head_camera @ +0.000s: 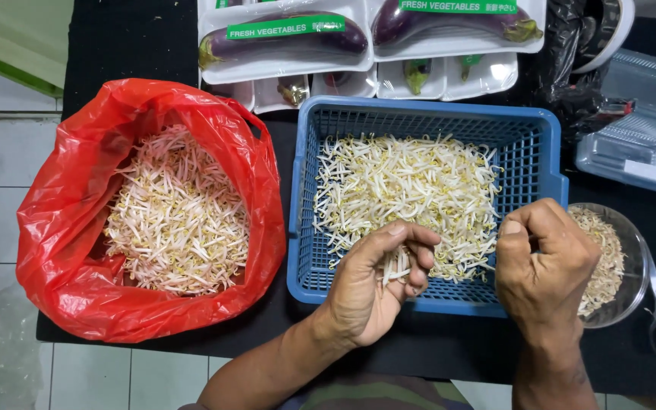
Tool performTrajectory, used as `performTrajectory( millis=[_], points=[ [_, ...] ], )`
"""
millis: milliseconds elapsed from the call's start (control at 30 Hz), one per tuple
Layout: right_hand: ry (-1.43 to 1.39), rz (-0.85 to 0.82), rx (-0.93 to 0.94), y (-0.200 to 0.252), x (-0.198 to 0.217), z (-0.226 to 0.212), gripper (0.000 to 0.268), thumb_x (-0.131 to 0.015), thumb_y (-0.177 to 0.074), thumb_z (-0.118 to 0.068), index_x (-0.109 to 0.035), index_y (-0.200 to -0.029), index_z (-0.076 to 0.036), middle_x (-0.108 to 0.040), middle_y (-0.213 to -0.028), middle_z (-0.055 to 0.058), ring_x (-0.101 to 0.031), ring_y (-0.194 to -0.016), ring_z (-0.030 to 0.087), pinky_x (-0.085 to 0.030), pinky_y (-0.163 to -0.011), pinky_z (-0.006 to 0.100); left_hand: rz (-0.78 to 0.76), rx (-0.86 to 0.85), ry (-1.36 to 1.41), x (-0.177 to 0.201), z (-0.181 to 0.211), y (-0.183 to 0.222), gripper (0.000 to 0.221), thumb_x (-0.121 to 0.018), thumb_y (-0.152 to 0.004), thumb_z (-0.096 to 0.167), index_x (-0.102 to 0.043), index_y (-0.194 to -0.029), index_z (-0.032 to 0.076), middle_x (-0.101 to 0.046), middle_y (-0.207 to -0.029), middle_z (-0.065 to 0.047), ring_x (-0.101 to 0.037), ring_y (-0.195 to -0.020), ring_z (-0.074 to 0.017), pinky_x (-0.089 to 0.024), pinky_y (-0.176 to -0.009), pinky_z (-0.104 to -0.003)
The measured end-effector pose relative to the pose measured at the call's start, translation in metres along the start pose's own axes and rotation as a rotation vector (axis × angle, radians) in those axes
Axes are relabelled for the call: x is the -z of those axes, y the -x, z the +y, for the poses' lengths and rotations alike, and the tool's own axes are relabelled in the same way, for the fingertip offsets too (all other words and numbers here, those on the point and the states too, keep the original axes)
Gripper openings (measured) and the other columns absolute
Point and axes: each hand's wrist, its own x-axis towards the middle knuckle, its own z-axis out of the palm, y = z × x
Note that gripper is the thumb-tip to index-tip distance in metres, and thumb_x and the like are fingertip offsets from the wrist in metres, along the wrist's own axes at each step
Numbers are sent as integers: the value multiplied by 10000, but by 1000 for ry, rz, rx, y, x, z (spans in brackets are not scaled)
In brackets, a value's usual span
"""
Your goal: Cleaning bean sprouts by manually removing the root ends and sorting them into a basket.
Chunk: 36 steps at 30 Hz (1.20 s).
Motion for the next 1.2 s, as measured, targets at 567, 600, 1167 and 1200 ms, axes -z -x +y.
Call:
performTrajectory(
  millis=[567, 600, 1167, 1200],
  points=[
    [247, 3, -396, 79, 61, 63, 193, -543, -1361, 38, -618, -1490, 161, -615, -1343, 294, -583, -1159, 397, -465, -952, 477, -276, 96, 425, 3, -2, -18, 652, -442, -1153, 441, -473, -1499, -110, -453, -1559, -320, -503, -1422, -384, -454, -1191, -439],
    [215, 4, -450, 80, 62, 64, 279, -492, -1315, 46, -570, -1551, 174, -585, -1354, 333, -561, -1177, 435, -457, -945, 503, -265, 110, 441, 1, -1, -18, 645, -442, -1147, 417, -435, -1523, -108, -399, -1606, -318, -445, -1470, -392, -417, -1226, -450],
    [39, -197, 280, 28, 13, -30, 214, -787, -916, -101, -759, -1127, -86, -653, -1105, 158, -699, -953, 228, -579, -869, 360, -138, 122, 392, -13, -11, -20, 562, -435, -1095, 325, -450, -1466, -97, -435, -1556, -314, -432, -1472, -386, -306, -1308, -439],
    [26, -212, 262, 26, 13, -32, 216, -804, -895, -90, -752, -1103, -67, -653, -1102, 155, -703, -963, 217, -583, -889, 350, -140, 129, 393, -12, -11, -20, 556, -426, -1103, 331, -451, -1469, -87, -437, -1557, -308, -441, -1467, -370, -313, -1304, -419]
  ],
)
